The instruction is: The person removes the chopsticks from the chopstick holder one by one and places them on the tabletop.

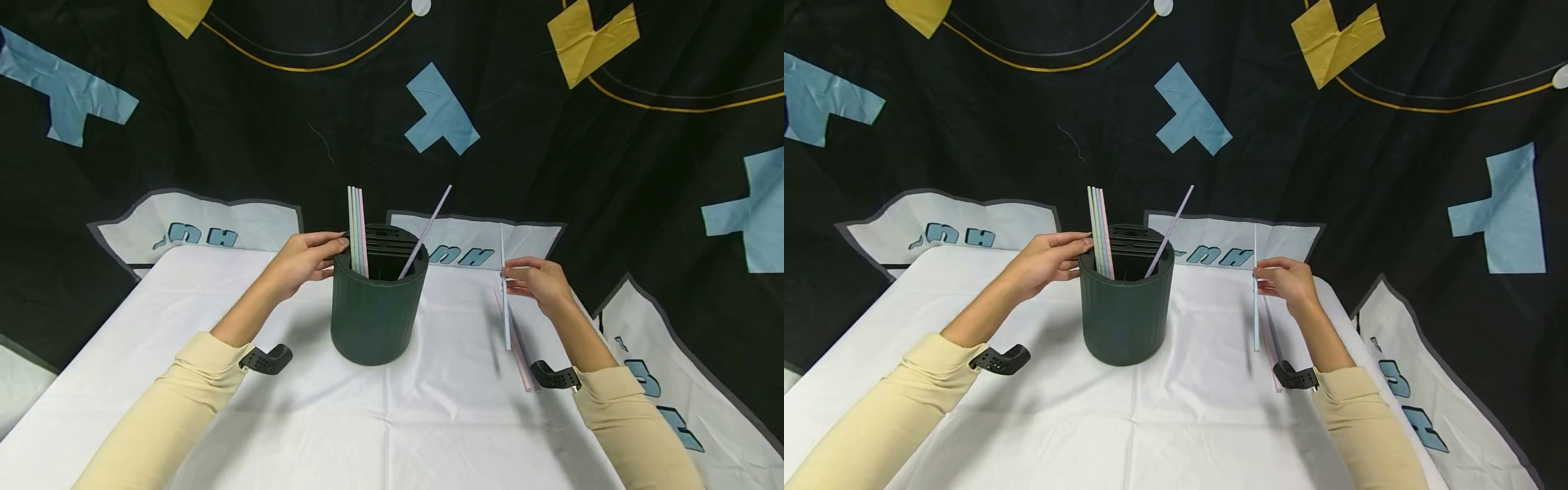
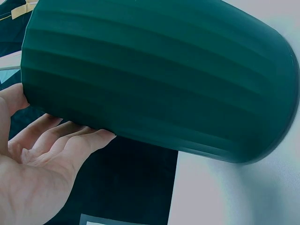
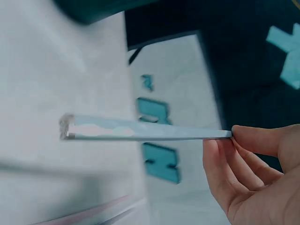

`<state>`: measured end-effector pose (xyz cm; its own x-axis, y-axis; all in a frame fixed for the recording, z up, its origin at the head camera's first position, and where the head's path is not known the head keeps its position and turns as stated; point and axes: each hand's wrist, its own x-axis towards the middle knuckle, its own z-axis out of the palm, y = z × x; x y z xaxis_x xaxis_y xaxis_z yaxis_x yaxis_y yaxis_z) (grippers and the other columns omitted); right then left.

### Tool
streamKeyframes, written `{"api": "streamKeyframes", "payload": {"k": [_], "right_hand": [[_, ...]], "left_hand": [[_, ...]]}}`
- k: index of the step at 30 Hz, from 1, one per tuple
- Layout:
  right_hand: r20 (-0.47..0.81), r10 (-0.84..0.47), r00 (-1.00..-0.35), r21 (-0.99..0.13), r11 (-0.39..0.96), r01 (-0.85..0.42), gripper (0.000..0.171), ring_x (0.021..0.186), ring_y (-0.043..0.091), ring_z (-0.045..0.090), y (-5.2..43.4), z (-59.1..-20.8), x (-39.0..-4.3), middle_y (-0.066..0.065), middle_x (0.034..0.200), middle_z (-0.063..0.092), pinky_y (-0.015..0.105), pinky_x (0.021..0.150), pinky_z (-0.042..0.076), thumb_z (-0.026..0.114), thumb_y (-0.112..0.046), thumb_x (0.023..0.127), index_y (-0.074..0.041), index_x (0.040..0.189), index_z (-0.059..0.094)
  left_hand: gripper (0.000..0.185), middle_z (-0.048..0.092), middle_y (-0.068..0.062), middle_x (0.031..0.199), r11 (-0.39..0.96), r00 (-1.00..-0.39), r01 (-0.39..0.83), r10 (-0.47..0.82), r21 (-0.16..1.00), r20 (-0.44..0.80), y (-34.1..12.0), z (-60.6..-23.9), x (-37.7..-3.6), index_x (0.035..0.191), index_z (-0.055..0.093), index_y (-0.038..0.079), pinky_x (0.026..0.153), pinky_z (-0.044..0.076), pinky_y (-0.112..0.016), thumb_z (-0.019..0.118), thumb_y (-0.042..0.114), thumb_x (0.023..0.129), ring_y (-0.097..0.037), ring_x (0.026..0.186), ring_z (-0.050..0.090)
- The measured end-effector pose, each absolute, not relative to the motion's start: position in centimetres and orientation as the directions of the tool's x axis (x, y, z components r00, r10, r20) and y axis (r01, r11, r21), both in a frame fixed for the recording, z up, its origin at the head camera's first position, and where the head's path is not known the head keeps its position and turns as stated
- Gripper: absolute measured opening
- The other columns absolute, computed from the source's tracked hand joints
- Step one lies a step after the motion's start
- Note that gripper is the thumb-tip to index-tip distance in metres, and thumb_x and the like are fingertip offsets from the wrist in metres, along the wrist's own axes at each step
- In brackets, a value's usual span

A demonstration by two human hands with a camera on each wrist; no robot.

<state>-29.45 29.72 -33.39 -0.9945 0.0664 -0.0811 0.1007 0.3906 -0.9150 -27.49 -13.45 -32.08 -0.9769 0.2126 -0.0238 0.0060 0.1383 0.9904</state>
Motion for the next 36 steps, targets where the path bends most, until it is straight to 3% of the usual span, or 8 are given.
{"api": "streamKeyframes", "payload": {"k": [12,16,22,29,36], "right_hand": [[-0.177,0.057,-0.983,-0.89,0.418,0.185,0.042,0.073,0.006,0.069,31.5,-39.0,-29.8,-0.003,0.091,0.072,0.024,0.072,0.063,0.066,-0.011,0.097,0.013,0.13,0.058],[-0.195,0.074,-0.978,-0.88,0.428,0.208,0.041,0.075,0.008,0.069,31.7,-40.2,-29.9,-0.004,0.088,0.071,0.025,0.074,0.063,0.067,-0.013,0.097,0.011,0.129,0.059],[-0.198,0.096,-0.976,-0.871,0.438,0.22,0.04,0.072,0.008,0.069,31.9,-41.3,-29.7,-0.003,0.085,0.072,0.025,0.072,0.063,0.067,-0.013,0.096,0.012,0.127,0.06],[-0.188,0.113,-0.976,-0.834,0.506,0.219,0.037,0.075,0.01,0.067,32.1,-42.3,-29.4,0.008,0.095,0.073,0.024,0.071,0.062,0.065,-0.013,0.098,0.012,0.124,0.062],[-0.18,0.126,-0.976,-0.815,0.536,0.219,0.036,0.073,0.01,0.066,32.0,-42.7,-28.9,0.013,0.096,0.073,0.024,0.068,0.062,0.065,-0.011,0.096,0.014,0.122,0.064]], "left_hand": [[0.048,0.062,-0.017,0.139,0.122,-0.977,0.007,0.213,0.992,-0.019,-13.3,-31.9,-27.5,0.144,0.056,0.005,0.1,0.056,-0.041,0.063,0.027,0.102,-0.014,0.11,0.069],[0.048,0.062,-0.017,0.139,0.125,-0.977,0.009,0.211,0.992,-0.018,-13.3,-31.8,-27.5,0.144,0.056,0.005,0.1,0.056,-0.04,0.063,0.027,0.102,-0.017,0.113,0.068],[0.048,0.063,-0.017,0.138,0.128,-0.977,0.008,0.212,0.992,-0.02,-13.2,-31.8,-27.5,0.144,0.056,0.005,0.099,0.056,-0.04,0.063,0.027,0.102,-0.027,0.122,0.065],[0.048,0.063,-0.016,0.138,0.13,-0.977,0.004,0.212,0.991,-0.024,-13.3,-31.8,-27.4,0.144,0.056,0.005,0.099,0.056,-0.04,0.063,0.027,0.102,-0.013,0.108,0.07],[0.048,0.063,-0.015,0.139,0.135,-0.978,0.002,0.207,0.991,-0.026,-13.3,-31.9,-27.3,0.145,0.055,0.006,0.099,0.056,-0.04,0.062,0.027,0.102,-0.014,0.109,0.069]]}}
